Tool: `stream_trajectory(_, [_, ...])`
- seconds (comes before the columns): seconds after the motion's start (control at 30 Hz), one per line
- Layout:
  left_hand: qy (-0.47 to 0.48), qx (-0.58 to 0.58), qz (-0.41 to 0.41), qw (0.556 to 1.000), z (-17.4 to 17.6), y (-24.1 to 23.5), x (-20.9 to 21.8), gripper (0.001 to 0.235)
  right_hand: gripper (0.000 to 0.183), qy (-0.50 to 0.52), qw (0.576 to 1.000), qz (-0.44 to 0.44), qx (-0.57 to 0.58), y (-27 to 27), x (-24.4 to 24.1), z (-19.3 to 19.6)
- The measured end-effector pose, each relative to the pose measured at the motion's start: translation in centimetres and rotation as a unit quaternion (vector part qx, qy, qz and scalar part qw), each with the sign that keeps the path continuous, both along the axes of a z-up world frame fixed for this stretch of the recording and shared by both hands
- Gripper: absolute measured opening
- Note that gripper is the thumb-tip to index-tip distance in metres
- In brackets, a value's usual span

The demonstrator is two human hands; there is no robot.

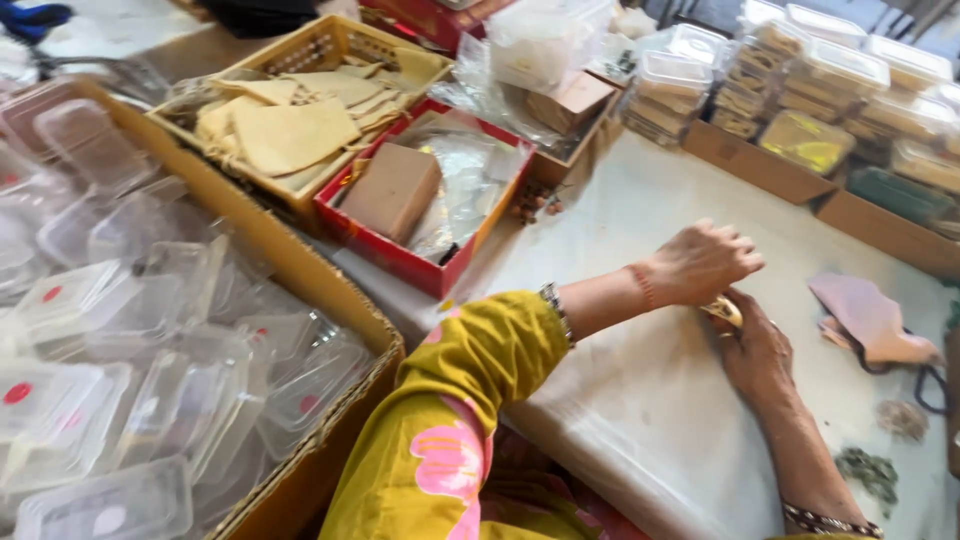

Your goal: Packing individual jewelry pieces into small plastic bags and then into a cloth pouch and plastic box.

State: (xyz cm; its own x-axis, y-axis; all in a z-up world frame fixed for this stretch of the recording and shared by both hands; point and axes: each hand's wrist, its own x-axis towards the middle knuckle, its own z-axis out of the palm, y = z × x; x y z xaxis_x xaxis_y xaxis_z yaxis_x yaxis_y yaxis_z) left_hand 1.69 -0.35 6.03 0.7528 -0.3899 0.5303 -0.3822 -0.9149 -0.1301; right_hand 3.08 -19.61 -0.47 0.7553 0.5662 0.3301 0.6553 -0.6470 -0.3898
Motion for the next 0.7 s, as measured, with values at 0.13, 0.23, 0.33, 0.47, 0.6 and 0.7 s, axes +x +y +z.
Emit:
stream_trajectory(0.13, [0.171,0.04,0.026,0.984,5.5,2.3,0.4,0.02,0.062,0.009,1.0,0.019,0.019,0.3,-0.9,0.8])
stream_trajectory(0.23, [0.142,0.052,-0.025,0.988,8.6,5.4,-2.8,0.022,0.063,0.031,0.999,-0.01,-0.006,0.3,-0.9,0.7])
stream_trajectory(0.33, [0.156,0.062,-0.011,0.986,12.5,9.7,-10.2,0.031,0.06,0.016,1.0,0.002,-0.007,0.2,-0.7,0.3])
stream_trajectory(0.47, [0.162,-0.007,0.092,0.982,15.1,18.6,-20.5,0.032,0.063,0.013,1.0,-0.007,-0.024,0.3,-0.5,-0.2])
stream_trajectory(0.6, [0.061,-0.005,0.239,0.969,13.8,32.2,-28.3,0.065,0.058,-0.008,1.0,0.002,-0.02,0.5,-0.7,-0.2])
stream_trajectory(0.7, [0.194,-0.133,0.537,0.81,18.0,34.0,-35.8,0.07,0.058,-0.012,1.0,-0.006,-0.022,0.3,-0.6,-0.6])
